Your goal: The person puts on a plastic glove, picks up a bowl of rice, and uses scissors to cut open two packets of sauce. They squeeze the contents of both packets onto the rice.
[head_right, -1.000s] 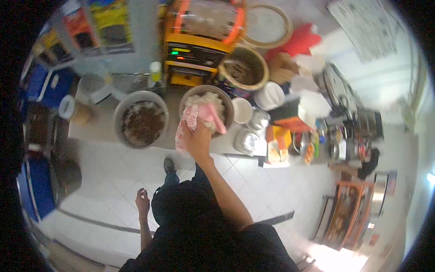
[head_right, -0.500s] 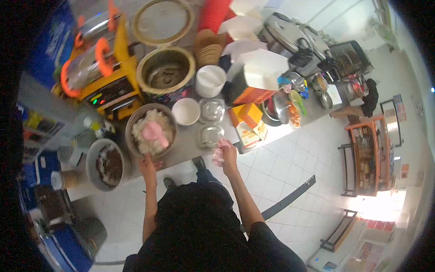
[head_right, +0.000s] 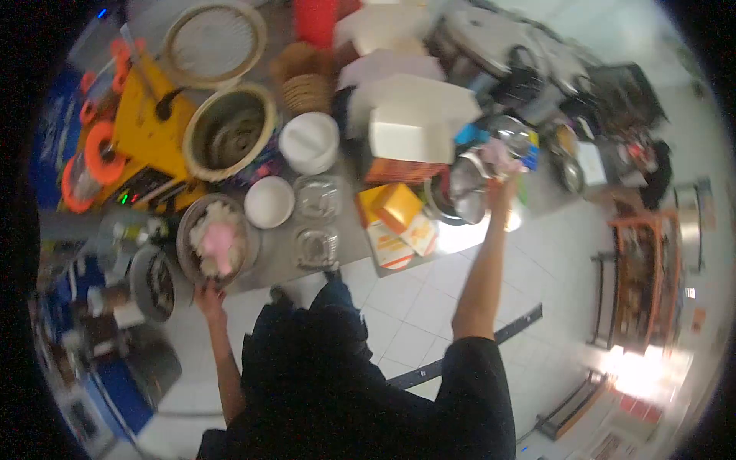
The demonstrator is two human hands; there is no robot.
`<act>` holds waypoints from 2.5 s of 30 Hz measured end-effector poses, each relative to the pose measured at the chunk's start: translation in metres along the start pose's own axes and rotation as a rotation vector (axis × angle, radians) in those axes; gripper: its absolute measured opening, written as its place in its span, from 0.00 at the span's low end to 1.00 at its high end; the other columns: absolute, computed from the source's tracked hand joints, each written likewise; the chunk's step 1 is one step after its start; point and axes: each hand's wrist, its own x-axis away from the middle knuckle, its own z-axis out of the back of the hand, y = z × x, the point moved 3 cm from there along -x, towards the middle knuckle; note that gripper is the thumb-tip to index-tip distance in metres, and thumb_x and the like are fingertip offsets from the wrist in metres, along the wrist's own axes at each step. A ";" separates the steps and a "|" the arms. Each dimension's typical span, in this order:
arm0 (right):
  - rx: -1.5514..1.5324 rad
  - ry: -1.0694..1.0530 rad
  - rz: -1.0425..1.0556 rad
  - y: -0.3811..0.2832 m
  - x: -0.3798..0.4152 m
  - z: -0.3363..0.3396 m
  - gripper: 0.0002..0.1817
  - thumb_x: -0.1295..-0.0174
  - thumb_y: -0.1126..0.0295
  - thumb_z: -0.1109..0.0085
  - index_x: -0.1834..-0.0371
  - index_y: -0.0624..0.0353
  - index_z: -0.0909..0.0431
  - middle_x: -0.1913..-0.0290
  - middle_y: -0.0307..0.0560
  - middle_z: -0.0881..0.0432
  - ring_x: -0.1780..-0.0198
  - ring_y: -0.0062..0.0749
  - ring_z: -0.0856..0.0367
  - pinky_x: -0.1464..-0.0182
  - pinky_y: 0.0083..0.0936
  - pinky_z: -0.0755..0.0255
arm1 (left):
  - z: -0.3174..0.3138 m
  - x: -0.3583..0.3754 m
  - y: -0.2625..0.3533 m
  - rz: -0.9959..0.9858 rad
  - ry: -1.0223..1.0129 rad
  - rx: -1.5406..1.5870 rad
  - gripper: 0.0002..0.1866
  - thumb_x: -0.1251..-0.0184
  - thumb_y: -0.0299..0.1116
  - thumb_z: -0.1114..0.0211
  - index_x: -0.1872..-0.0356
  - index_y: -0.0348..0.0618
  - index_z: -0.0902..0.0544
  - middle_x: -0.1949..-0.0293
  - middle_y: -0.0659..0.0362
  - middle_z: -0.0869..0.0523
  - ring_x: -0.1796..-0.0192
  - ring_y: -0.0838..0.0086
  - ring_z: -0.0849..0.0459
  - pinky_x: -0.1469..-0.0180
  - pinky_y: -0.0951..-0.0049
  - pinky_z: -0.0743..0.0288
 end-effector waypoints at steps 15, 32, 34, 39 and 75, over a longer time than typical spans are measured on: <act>0.440 -0.843 0.327 0.106 0.474 -0.335 0.08 0.36 0.74 0.37 0.55 0.63 0.18 0.62 0.48 0.15 0.59 0.32 0.14 0.61 0.27 0.21 | -0.006 0.016 0.019 -0.152 0.075 -0.167 0.19 0.27 0.36 0.36 0.42 0.35 0.24 0.52 0.56 0.18 0.57 0.73 0.20 0.55 0.72 0.24; 1.091 -0.649 0.463 0.151 0.475 -0.399 0.15 0.33 0.61 0.44 0.59 0.64 0.28 0.70 0.62 0.16 0.68 0.61 0.16 0.65 0.51 0.22 | -0.006 -0.038 0.025 -0.263 0.217 -0.536 0.26 0.23 0.50 0.42 0.58 0.29 0.19 0.60 0.37 0.17 0.61 0.49 0.19 0.55 0.51 0.26; 1.020 -0.624 0.494 0.161 0.476 -0.397 0.13 0.31 0.63 0.46 0.59 0.65 0.28 0.70 0.63 0.16 0.67 0.61 0.16 0.64 0.51 0.23 | -0.005 -0.044 0.028 -0.389 0.318 -0.628 0.27 0.23 0.51 0.43 0.59 0.29 0.20 0.62 0.37 0.17 0.62 0.48 0.19 0.57 0.50 0.28; 0.898 -0.646 0.541 0.152 0.481 -0.372 0.12 0.30 0.64 0.46 0.59 0.64 0.27 0.72 0.63 0.18 0.67 0.63 0.18 0.64 0.54 0.26 | 0.003 -0.030 0.058 -0.444 0.152 -0.799 0.28 0.21 0.51 0.45 0.66 0.27 0.25 0.67 0.40 0.21 0.65 0.48 0.22 0.61 0.54 0.29; 0.753 0.243 0.401 -0.172 0.009 0.347 0.15 0.27 0.65 0.44 0.69 0.65 0.25 0.81 0.42 0.26 0.78 0.21 0.33 0.74 0.26 0.36 | -0.727 0.522 -0.091 -0.854 -0.948 -0.460 0.10 0.36 0.27 0.34 0.73 0.32 0.24 0.67 0.44 0.23 0.62 0.45 0.22 0.59 0.53 0.29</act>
